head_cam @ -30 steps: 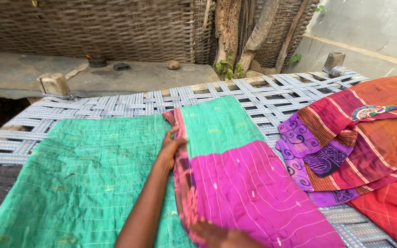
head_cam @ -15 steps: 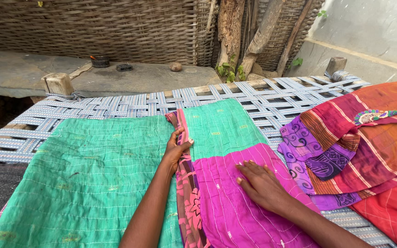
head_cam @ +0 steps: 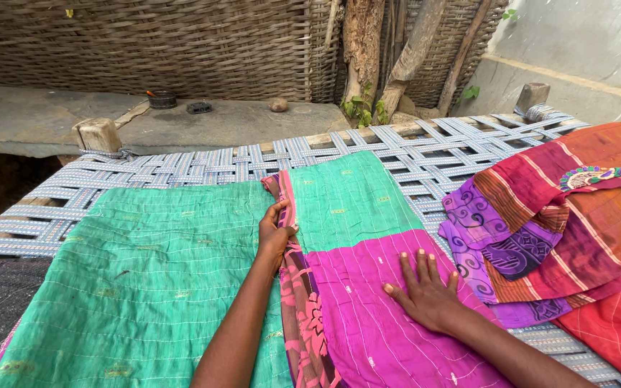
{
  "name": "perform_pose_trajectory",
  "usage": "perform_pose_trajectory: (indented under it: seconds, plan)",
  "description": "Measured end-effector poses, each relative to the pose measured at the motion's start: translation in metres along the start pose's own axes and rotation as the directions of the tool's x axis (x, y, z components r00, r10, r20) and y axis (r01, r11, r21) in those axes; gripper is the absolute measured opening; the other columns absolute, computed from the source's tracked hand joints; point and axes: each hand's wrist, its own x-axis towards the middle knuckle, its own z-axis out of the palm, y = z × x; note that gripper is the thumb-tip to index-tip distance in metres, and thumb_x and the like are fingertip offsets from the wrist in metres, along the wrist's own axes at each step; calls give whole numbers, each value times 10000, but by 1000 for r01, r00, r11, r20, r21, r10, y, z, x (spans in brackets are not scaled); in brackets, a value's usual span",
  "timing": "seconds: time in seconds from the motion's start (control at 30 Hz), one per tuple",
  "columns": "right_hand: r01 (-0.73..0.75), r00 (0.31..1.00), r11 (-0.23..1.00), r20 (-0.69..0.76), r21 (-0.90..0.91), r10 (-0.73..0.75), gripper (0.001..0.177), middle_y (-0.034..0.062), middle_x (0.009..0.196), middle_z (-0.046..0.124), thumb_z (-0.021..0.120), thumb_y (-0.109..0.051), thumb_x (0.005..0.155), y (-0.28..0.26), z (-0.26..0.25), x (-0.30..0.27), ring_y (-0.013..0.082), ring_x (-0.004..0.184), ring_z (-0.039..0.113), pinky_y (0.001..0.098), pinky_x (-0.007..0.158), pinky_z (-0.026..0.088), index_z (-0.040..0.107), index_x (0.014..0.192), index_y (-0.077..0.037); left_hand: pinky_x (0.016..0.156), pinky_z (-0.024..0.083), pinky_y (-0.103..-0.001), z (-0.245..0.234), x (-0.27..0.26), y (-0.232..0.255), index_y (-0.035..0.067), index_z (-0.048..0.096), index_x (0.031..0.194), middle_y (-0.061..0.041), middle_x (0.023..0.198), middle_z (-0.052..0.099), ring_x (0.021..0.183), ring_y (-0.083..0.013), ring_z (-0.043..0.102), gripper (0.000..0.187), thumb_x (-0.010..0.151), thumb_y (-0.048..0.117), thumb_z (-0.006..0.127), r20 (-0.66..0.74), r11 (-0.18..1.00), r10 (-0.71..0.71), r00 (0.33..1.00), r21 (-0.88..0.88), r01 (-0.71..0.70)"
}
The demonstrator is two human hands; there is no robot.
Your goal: The person folds a green and pink cloth on a woven bed, smoothing it with their hands before folding it multiple times into a rectangular shape.
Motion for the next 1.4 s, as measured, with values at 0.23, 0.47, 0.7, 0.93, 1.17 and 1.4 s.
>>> perform_pose_trajectory:
  seconds: [0.23, 0.47, 0.7, 0.93, 1.17, 1.4]
  plan:
    - [23, 993, 1000, -118, -21, -25, 951, 220, 1697, -130, 209, -771, 955, -7, 5, -4, 414, 1562, -117, 764, 1138, -2, -72, 1647, -184, 1212, 176, -571, 11, -20, 33, 189, 454, 1498, -248, 1627, 258, 1527, -391, 228, 727, 857, 358, 752, 298, 312, 462, 836, 827, -467]
    - [16, 994, 999, -104, -35, -19, 949, 222, 1696, -126, 211, -771, 955, -7, 7, -1, 417, 1562, -116, 772, 1129, -6, -76, 1645, -187, 1225, 16, -648, 51, -39, 25, 261, 243, 1646, -259, 1701, 122, 1581, -413, 62, 770, 1016, 701, 291, 545, 71, 347, 763, 796, -601]
    - [21, 997, 998, -78, -60, -26, 949, 222, 1694, -122, 206, -779, 955, -7, 5, -1, 422, 1560, -125, 775, 1128, -9, -86, 1646, -197, 1174, -61, -699, 44, -44, 11, 329, 178, 1639, -225, 1689, 76, 1563, -419, -1, 915, 890, 842, 290, 485, 43, 73, 871, 871, -489]
    - [166, 953, 983, 270, -83, -139, 912, 189, 1721, 52, 242, -807, 925, 24, -48, 34, 392, 1560, 212, 587, 1251, 263, 57, 1665, -308, 1183, -77, -702, 42, -53, 14, 362, 185, 1631, -193, 1702, 70, 1572, -399, -5, 957, 839, 886, 306, 445, 32, -32, 895, 895, -444]
    - [183, 934, 946, -252, -269, -252, 745, 86, 1724, -22, 243, -746, 942, -37, -87, 149, 353, 1583, -63, 748, 1163, 3, 114, 1617, -460, 1151, -56, -745, 40, -51, 15, 358, 192, 1628, -198, 1698, 77, 1573, -404, -11, 955, 838, 877, 324, 456, 53, -47, 889, 890, -453]
    - [189, 917, 970, -324, -154, -230, 743, 84, 1727, -71, 191, -793, 929, -57, -46, 190, 370, 1575, -109, 728, 1152, -113, 88, 1607, -508, 1158, -41, -753, 39, -48, 9, 359, 214, 1626, -199, 1694, 93, 1569, -402, -3, 952, 840, 883, 335, 466, 43, -18, 885, 885, -464]
